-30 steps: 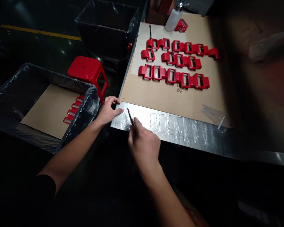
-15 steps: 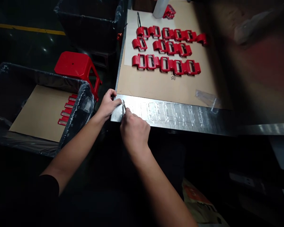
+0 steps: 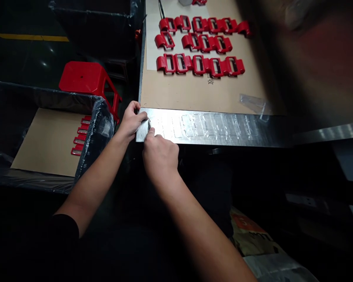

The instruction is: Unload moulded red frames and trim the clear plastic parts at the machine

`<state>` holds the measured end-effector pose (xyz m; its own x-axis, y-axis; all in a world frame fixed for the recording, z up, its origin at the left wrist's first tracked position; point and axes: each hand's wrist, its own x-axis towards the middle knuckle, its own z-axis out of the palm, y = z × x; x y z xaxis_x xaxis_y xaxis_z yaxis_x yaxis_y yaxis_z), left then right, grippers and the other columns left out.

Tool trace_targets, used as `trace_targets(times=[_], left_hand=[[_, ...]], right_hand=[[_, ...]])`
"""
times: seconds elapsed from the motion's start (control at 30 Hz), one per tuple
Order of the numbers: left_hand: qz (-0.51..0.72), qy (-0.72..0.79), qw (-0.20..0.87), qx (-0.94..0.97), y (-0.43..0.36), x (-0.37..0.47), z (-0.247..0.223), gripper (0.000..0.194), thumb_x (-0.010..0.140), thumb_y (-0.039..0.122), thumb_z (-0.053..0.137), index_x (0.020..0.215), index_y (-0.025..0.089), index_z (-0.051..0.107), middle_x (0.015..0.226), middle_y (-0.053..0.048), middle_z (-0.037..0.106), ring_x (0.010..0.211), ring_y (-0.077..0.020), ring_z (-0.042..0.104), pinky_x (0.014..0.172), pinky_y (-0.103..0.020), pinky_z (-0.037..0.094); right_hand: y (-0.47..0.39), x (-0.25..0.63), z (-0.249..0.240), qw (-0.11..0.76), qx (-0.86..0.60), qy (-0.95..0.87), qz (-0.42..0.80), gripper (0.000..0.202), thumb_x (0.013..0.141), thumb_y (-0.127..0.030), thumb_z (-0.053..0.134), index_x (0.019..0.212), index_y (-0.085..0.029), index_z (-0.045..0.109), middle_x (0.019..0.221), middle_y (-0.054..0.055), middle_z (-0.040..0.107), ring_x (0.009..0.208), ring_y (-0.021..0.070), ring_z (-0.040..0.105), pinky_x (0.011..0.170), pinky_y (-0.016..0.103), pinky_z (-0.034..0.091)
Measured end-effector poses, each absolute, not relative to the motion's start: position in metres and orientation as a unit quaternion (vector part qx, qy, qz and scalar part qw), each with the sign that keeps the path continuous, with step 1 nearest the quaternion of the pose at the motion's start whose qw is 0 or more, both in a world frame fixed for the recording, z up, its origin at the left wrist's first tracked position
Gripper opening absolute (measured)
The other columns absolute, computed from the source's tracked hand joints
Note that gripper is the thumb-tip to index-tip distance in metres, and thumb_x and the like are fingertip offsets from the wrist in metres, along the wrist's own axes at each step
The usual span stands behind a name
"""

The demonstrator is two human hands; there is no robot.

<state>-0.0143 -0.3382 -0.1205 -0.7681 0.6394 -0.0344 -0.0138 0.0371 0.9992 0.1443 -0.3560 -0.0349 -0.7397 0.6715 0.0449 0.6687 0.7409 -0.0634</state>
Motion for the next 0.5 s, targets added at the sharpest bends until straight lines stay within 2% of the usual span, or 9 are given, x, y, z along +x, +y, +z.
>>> trace_targets(times=[0.33, 0.5], left_hand=[[0.658, 0.671, 0.243, 0.241, -0.338, -0.014, -0.12, 0.032, 0.067, 0.0, 0.064, 0.082, 0.02, 0.044, 0.083, 0.002, 0.046, 0.078, -0.0134, 0.047, 0.071, -0.021, 0.041], [0.671, 0.653, 0.254, 0.242, -0.338, -0.014, -0.12, 0.031, 0.067, 0.001, 0.063, 0.082, 0.02, 0.044, 0.083, 0.002, 0.045, 0.075, -0.0125, 0.045, 0.068, -0.021, 0.039]], right_hand=[[-0.371, 0.166, -0.023, -0.007, -0.358, -0.934, 0.018, 0.045, 0.097, -0.011, 0.04, 0.134, -0.011, 0.065, 0.075, 0.013, 0.073, 0.057, 0.0235, 0.066, 0.052, 0.031, 0.034], [-0.379, 0.175, -0.012, -0.029, -0.362, -0.932, 0.016, 0.043, 0.096, -0.011, 0.044, 0.133, -0.014, 0.067, 0.072, 0.01, 0.072, 0.057, 0.0226, 0.068, 0.049, 0.031, 0.027]])
